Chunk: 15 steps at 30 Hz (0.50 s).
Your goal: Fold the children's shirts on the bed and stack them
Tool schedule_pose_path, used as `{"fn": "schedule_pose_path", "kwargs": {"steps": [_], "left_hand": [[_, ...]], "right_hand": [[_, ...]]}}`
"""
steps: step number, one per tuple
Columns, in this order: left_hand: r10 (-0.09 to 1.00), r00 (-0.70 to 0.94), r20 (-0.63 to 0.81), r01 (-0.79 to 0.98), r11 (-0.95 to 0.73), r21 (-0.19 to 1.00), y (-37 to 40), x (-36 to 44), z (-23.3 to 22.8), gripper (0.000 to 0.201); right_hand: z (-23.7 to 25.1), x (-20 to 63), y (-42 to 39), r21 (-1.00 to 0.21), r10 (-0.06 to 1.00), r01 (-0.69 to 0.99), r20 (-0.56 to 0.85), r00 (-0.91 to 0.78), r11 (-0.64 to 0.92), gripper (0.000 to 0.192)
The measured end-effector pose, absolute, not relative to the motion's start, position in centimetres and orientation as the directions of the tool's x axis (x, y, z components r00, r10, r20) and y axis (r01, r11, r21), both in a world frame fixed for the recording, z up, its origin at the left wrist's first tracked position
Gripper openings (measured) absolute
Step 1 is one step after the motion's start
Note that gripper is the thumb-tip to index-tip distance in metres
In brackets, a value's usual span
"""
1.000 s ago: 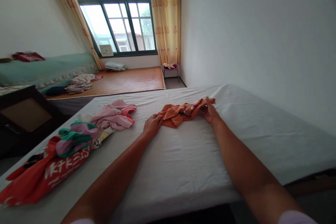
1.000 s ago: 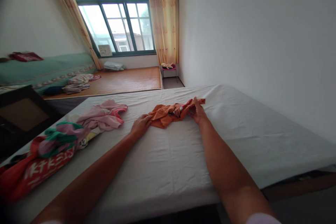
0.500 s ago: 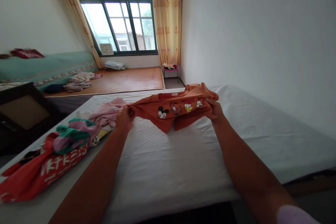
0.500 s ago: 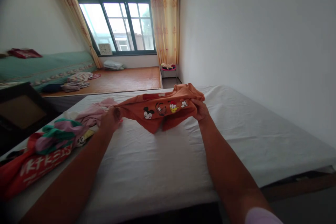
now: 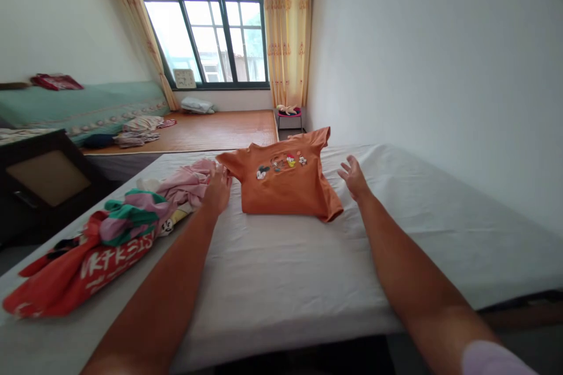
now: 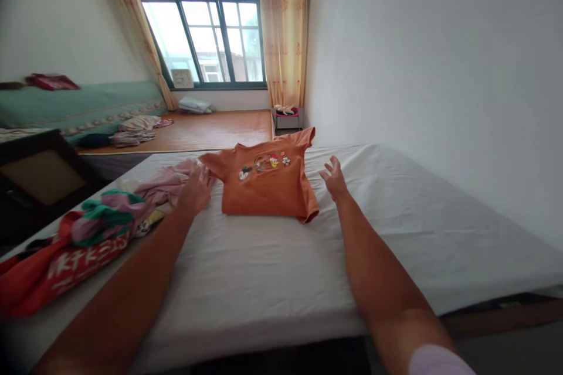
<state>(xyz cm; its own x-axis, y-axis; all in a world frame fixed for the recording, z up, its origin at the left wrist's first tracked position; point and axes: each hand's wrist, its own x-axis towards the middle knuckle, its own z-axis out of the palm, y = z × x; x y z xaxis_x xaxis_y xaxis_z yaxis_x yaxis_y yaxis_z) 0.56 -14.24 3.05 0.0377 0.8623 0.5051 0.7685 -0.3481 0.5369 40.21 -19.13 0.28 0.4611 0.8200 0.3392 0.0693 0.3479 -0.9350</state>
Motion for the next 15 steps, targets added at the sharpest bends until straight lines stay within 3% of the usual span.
{"fn": "schedule_pose_path", "kwargs": {"steps": [3,6,8,10,12,15], "left_hand": [[0.898,0.070,0.434,0.655,-0.370,0.659,-14.2,0.2,1.1,0.049],[0.887,0.335,0.320,0.553,-0.459,0.695,-14.7,-0.2,0.6,0.056],[0.773,0.598,0.209,0.504,-0.566,0.652,-15.2,-0.1,0.8,0.050],[0.645,0.756,0.111,0.483,-0.664,0.570,-15.8,0.0,0.9,0.045],[0.603,0.795,0.073,0.497,-0.715,0.491,-16.1,0.1,0.8,0.043],[0.669,0.731,0.132,0.584,-0.714,0.386,-16.0,0.3,0.3,0.036]], "right_hand": [[-1.5,40.6,-19.0,-0.961,0.901,0.243,0.220,0.375,0.134,0.052],[-2.1,40.3,-19.3,-0.859,0.935,0.512,0.177,0.306,-0.005,0.051],[-2.3,40.1,-19.5,-0.753,0.950,0.658,0.178,0.256,-0.036,0.056],[-2.5,40.2,-19.6,-0.664,0.962,0.746,0.177,0.210,-0.041,0.059],[-2.7,40.4,-19.6,-0.602,0.966,0.797,0.180,0.188,-0.043,0.055],[-2.8,40.6,-19.5,-0.620,0.974,0.784,0.180,0.139,0.003,0.046]]}}
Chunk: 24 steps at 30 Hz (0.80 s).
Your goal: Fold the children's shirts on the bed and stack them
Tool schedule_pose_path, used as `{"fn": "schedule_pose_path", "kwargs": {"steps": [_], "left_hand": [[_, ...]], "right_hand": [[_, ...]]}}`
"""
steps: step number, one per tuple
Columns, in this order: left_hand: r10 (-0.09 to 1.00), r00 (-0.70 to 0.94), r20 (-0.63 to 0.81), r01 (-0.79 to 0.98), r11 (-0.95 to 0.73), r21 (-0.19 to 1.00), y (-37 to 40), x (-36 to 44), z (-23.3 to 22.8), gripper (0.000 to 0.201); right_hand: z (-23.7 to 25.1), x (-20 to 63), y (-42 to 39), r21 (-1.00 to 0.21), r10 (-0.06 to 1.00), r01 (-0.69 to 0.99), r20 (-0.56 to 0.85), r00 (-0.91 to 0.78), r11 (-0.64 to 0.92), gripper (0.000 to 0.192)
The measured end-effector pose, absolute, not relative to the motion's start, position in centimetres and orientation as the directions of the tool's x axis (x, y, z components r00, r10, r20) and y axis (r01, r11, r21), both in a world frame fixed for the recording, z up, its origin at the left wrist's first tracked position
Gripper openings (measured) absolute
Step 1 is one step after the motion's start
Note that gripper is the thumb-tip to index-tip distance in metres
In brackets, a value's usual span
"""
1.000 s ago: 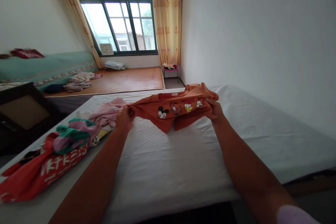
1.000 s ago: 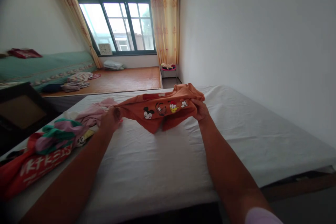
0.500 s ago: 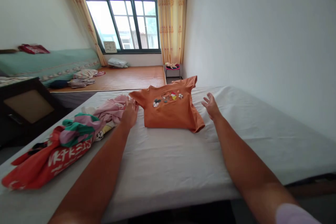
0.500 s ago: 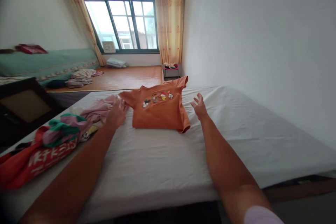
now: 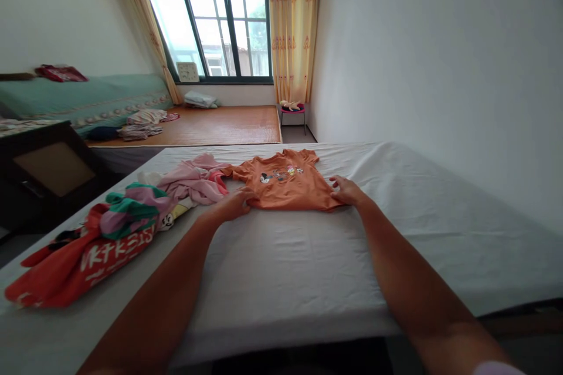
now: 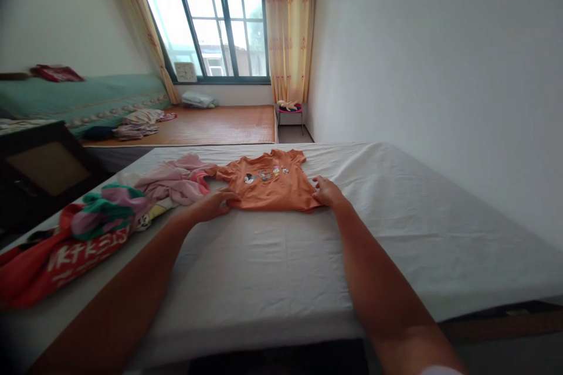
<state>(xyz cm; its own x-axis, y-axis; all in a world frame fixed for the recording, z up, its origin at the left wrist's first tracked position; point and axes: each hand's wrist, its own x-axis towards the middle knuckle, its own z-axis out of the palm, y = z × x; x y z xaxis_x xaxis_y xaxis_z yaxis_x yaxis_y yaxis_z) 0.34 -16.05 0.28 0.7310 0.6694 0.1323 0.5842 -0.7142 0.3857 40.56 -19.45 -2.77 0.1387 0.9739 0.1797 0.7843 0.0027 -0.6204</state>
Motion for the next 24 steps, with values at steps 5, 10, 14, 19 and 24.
{"fn": "schedule_pose_path", "kwargs": {"steps": [5,10,14,19,24], "left_hand": [[0.776,0.568,0.273,0.654,-0.627,0.422,-16.8,1.9,0.8,0.026],[0.795,0.519,0.312,0.229,-0.482,0.846,-18.8,4.1,2.9,0.055],[0.819,0.483,0.310,0.283,-0.481,0.830,-17.7,3.1,2.1,0.056],[0.918,0.284,0.277,0.830,-0.380,0.409,-15.5,0.8,-0.9,0.050],[0.934,0.287,0.212,0.913,-0.333,0.235,-15.6,-0.1,-1.4,0.056]], "right_hand": [[-1.2,41.0,-19.5,-0.723,0.849,0.674,0.443,0.287,0.150,0.028],[1.1,41.1,-20.8,-0.576,0.529,0.809,0.725,0.441,0.116,0.030],[1.8,38.7,-21.7,-0.571,0.645,0.790,0.694,0.320,0.223,0.025],[2.6,34.6,-22.8,-0.710,0.912,0.587,0.387,-0.137,0.389,0.038],[4.9,31.2,-27.3,-0.592,0.846,0.693,-0.036,-0.532,0.411,0.044]]}}
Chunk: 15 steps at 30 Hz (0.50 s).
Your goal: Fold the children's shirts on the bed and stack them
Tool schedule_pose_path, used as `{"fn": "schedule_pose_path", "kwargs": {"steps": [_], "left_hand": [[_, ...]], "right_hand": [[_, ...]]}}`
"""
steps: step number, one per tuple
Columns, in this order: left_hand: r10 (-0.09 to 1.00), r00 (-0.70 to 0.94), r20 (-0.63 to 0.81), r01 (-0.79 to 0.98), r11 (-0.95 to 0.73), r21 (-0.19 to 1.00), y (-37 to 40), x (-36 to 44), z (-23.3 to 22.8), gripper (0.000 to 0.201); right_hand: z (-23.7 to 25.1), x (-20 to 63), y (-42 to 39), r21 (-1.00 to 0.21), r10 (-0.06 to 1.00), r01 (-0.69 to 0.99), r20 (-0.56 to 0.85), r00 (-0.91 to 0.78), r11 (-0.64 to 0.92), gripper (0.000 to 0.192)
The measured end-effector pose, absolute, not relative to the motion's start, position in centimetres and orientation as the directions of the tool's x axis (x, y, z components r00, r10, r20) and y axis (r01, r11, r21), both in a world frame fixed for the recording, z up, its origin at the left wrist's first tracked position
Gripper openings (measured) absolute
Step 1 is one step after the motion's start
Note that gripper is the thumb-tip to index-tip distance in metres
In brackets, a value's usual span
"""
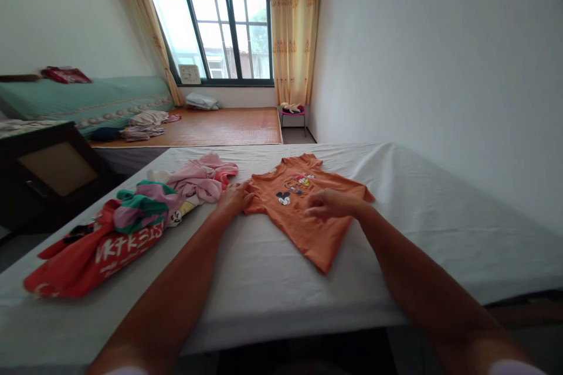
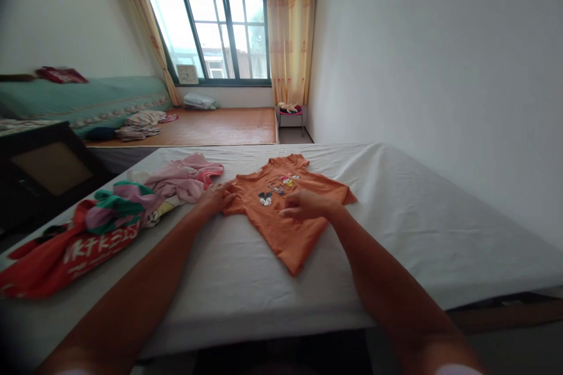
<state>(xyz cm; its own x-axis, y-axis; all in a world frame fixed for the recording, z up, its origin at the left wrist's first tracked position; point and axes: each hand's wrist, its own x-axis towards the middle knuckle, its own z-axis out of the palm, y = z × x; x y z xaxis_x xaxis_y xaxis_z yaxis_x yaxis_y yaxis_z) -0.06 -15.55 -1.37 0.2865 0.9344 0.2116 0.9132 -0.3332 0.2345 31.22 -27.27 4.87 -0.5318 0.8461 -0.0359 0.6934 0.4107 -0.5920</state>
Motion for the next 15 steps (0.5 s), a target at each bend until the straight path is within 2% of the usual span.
{"fn": "schedule_pose_path", "kwargs": {"steps": [2,3,5,8,10,12,15], "left_hand": [[0.929,0.295,0.222,0.902,-0.348,0.257,-15.4,-0.5,-1.1,0.052],[0.929,0.293,0.225,0.896,-0.349,0.275,-15.3,-0.7,-1.0,0.050],[0.931,0.280,0.233,0.879,-0.346,0.329,-14.8,-1.1,-0.7,0.046],[0.934,0.241,0.264,0.769,-0.350,0.535,-14.4,-1.4,-0.4,0.043],[0.944,0.186,0.271,0.599,-0.328,0.731,-14.3,-1.5,0.0,0.045],[0.966,0.119,0.231,0.369,-0.259,0.893,-14.5,-1.6,0.3,0.049],[0.991,0.072,0.108,0.101,-0.115,0.988,-14.8,-2.0,0.6,0.056]], "right_hand": [[5.0,29.8,-30.3,-0.407,0.850,0.808,-0.125,-0.512,0.427,0.046],[4.7,29.1,-31.8,-0.308,0.870,0.850,-0.115,-0.479,0.427,0.048],[3.4,27.8,-34.4,-0.165,0.909,0.899,-0.037,-0.416,0.405,0.053],[1.0,26.7,-36.8,-0.040,0.960,0.961,0.068,-0.272,0.275,0.034],[0.2,26.9,-37.4,-0.006,0.975,0.979,0.095,-0.202,0.204,0.021],[0.4,27.6,-37.7,-0.010,0.979,0.985,0.110,-0.172,0.174,0.022],[1.5,28.7,-38.2,-0.108,0.973,0.984,0.198,-0.120,0.144,0.023]]}}
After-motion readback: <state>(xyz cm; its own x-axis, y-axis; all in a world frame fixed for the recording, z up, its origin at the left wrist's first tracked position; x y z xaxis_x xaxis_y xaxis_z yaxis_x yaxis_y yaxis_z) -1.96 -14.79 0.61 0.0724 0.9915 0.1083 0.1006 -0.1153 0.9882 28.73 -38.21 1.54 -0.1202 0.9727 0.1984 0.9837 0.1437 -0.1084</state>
